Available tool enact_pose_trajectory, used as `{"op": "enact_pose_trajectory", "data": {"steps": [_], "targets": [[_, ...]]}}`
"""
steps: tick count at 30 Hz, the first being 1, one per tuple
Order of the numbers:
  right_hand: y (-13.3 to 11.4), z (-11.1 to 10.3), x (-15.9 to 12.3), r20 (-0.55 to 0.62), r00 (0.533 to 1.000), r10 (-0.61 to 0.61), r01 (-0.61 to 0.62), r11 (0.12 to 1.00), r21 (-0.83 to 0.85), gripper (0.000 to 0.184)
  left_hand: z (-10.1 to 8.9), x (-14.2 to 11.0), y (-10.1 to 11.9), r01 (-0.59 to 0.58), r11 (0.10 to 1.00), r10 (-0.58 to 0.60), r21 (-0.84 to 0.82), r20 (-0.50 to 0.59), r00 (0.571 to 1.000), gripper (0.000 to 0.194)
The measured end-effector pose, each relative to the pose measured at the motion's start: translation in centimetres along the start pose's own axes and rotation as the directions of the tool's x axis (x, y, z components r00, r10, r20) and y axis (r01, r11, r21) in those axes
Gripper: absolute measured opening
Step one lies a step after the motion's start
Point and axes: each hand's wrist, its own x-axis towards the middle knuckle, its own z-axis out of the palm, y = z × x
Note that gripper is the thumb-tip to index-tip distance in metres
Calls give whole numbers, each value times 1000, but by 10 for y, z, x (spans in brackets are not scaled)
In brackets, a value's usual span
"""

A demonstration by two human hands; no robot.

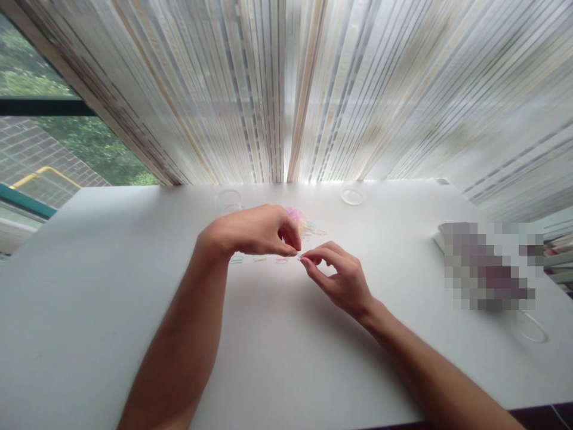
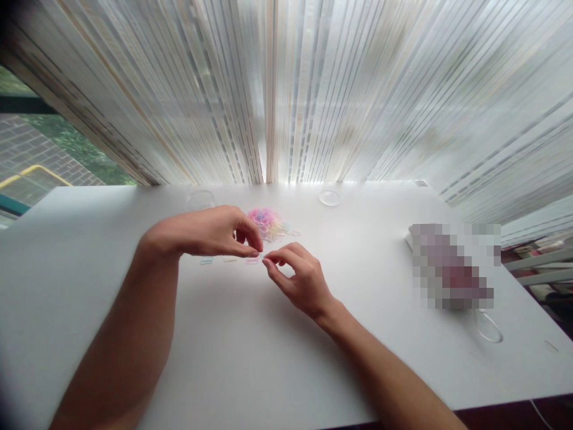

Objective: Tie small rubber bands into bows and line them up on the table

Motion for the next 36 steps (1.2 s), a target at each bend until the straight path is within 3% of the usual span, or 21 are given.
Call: {"op": "enact_pose_trajectory", "data": {"steps": [8,12,14,17,22,26,36], "targets": [[1,1,0,-17,1000,3,-4,1000,-16,4,0,-8,2,62,998,-61,32,-32,998,16],[1,4,-2,4,1000,-15,15,1000,3,9,-8,-31,-19,103,994,-100,39,-84,991,19],[2,7,-4,19,999,-46,46,999,8,10,-8,-44,-36,142,989,-134,36,-171,976,22],[4,12,-6,40,995,-88,87,996,25,13,4,-62,-65,222,974,-225,-47,-324,919,27],[6,18,-10,96,989,-110,105,993,57,13,41,-79,-102,249,952,-305,-180,-448,840,29],[6,19,-11,122,987,-104,97,993,64,12,57,-84,-111,275,935,-347,-225,-417,840,30],[13,19,-11,146,988,-56,47,997,67,12,62,-92,-109,268,946,-323,-185,-439,839,27]]}}
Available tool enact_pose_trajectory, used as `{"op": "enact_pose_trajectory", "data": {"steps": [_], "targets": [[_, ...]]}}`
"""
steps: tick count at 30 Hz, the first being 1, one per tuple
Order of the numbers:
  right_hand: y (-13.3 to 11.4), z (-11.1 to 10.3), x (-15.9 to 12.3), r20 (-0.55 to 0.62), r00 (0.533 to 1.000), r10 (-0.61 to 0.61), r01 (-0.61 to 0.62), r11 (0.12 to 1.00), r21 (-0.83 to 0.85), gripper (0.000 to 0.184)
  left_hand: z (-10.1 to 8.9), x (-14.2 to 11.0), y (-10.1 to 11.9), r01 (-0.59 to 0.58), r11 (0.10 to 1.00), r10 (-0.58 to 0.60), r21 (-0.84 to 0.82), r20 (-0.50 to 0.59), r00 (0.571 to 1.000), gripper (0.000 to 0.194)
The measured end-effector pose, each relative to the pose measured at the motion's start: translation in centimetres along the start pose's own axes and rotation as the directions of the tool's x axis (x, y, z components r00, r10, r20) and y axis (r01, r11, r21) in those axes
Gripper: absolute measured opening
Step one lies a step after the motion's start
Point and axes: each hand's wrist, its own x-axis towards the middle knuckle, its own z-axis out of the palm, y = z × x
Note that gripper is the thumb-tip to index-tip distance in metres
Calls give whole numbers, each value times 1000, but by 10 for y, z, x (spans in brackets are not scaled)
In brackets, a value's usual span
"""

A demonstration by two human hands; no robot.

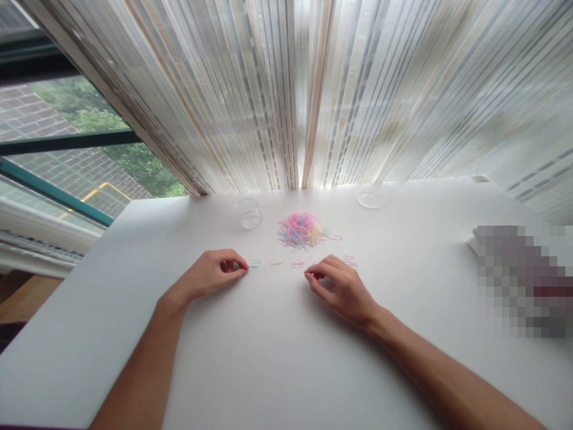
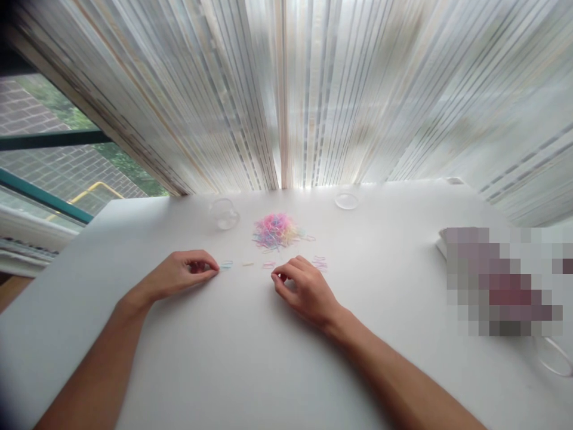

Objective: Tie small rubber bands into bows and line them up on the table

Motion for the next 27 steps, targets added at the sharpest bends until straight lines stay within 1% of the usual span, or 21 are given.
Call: {"op": "enact_pose_trajectory", "data": {"steps": [3,9,16,18,23,25,27], "targets": [[0,0,-1,13,1000,24,-24,1000,5,12,1,-1,-1,7,1000,-7,10,2,1000,28],[-1,0,-1,29,998,48,-48,999,11,13,6,0,-5,31,999,-30,38,-29,999,31],[0,-1,-1,51,996,71,-72,997,25,12,10,1,-4,16,999,-13,52,-60,998,32],[0,-2,-1,56,996,74,-76,997,31,12,10,2,-4,-12,998,16,61,-64,998,31],[-1,-2,-1,68,994,86,-89,995,40,13,12,5,-8,-149,986,157,80,-107,982,31],[0,-2,-1,71,994,87,-91,995,44,13,14,6,-10,-181,980,188,77,-93,978,30],[0,-2,-1,70,993,92,-96,994,48,12,15,6,-13,-189,979,194,76,-68,979,27]]}}
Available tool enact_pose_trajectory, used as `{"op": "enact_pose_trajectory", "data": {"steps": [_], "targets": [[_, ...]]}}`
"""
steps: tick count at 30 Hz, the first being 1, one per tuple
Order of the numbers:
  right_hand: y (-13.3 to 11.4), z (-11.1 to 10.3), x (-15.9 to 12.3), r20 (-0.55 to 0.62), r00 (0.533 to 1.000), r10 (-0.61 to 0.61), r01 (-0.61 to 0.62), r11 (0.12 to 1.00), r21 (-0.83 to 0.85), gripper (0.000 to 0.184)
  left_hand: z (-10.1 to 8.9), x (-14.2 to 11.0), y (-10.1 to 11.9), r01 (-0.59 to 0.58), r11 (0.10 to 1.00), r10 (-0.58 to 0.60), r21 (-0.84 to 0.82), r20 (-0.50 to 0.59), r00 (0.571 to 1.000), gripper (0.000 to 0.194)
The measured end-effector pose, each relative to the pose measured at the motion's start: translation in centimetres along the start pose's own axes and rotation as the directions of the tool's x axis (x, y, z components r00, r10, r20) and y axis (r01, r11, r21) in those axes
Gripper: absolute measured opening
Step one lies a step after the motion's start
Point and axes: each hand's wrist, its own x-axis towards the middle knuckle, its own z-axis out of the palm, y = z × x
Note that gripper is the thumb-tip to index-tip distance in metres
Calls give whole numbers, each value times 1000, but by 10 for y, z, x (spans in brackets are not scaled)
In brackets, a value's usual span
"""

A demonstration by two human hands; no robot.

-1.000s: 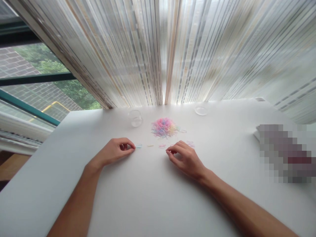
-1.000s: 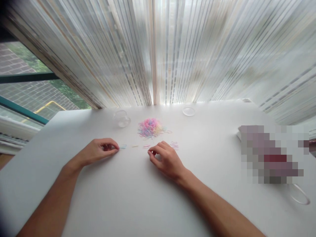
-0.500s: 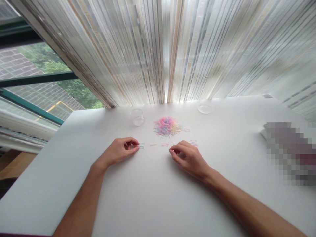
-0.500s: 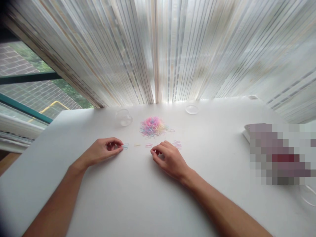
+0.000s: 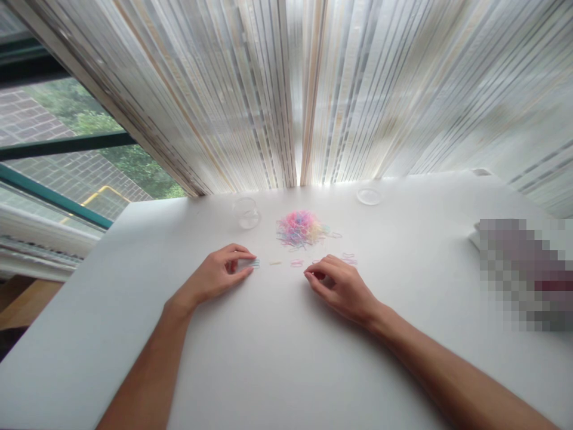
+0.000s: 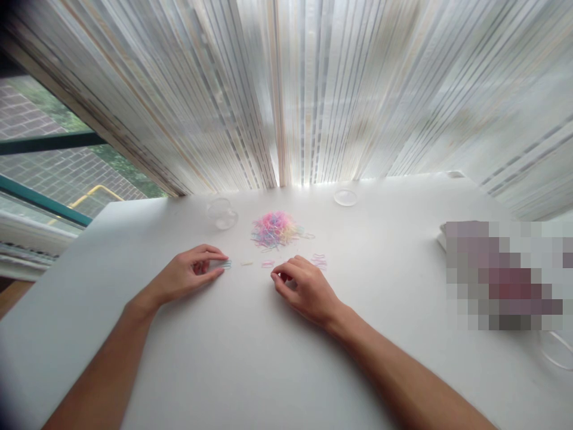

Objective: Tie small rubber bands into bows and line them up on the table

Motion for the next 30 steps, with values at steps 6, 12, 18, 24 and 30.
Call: {"op": "enact_pose_trajectory", "data": {"steps": [6,12,18,24,30], "targets": [[0,0,-1,0,1000,20,-20,1000,10,12,0,-1,-1,6,1000,-5,-26,37,999,22],[0,0,-1,7,1000,30,-30,999,12,12,1,0,1,-5,1000,5,17,-7,1000,30],[0,0,0,6,999,36,-36,999,11,13,4,-1,2,15,999,-17,45,36,999,27],[0,0,0,6,999,40,-40,999,10,12,3,-1,2,15,1000,-16,10,42,999,23],[0,-1,0,5,999,41,-41,999,13,12,4,0,1,7,999,-7,37,22,1000,27]]}}
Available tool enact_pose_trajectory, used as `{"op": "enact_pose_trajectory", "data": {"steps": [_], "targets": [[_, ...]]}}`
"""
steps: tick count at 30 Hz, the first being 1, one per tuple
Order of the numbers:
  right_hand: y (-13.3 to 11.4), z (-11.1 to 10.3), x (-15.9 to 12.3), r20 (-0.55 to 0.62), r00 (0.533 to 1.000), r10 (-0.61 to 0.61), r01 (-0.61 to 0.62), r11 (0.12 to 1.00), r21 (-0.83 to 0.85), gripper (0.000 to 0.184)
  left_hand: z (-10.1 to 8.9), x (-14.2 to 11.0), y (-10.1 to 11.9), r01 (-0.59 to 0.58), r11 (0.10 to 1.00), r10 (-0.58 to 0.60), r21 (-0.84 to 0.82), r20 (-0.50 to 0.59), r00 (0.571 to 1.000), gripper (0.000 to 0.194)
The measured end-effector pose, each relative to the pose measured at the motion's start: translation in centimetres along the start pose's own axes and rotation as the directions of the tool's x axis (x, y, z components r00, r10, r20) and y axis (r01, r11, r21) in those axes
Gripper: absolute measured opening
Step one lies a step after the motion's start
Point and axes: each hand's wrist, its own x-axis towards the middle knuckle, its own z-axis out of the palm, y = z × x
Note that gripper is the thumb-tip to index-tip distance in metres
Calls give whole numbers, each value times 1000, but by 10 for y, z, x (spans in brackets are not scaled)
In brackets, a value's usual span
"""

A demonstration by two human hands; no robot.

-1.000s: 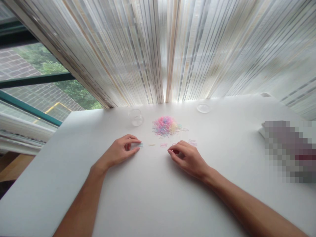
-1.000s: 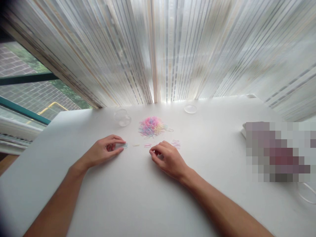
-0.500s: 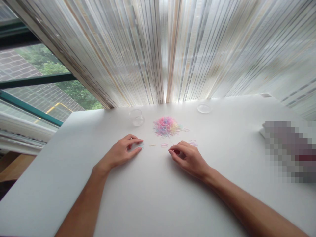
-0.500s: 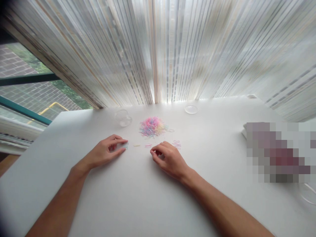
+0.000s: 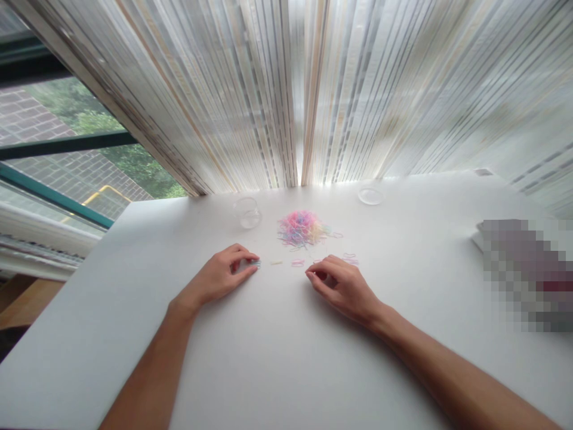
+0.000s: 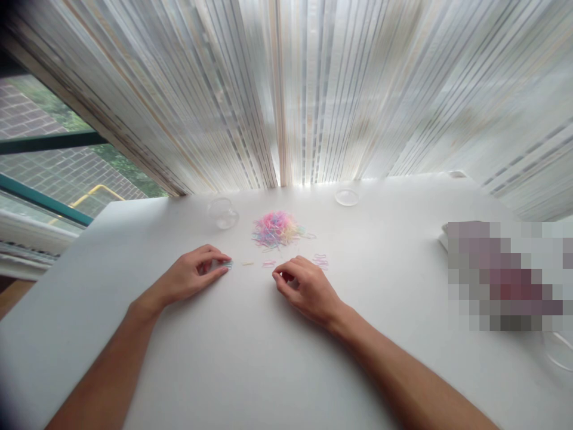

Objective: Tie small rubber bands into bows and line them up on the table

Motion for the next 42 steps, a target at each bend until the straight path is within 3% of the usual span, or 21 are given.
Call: {"op": "enact_pose_trajectory", "data": {"steps": [20,24,29,32,34,38,42], "targets": [[-3,-2,0,-1,1000,-4,4,1000,-16,15,-1,0,1,4,1000,-4,-23,-4,1000,29],[-5,-6,3,-81,994,-69,66,997,-40,15,0,0,1,-2,1000,2,-17,-13,1000,30],[-5,-24,11,-273,955,-115,77,986,-145,15,0,0,0,-14,1000,14,-16,-6,1000,28],[2,-40,16,-420,905,-70,-21,978,-208,16,-1,0,1,-15,1000,15,-26,-4,1000,27],[11,-51,18,-535,845,-5,-124,971,-205,17,-1,-1,0,-17,999,17,-27,-5,1000,27],[36,-66,25,-700,682,211,-308,951,-13,23,0,-1,-1,-27,999,26,-28,-14,1000,29],[60,-72,33,-717,543,437,-421,880,219,24,1,0,-2,-29,999,29,-27,-17,999,31]]}}
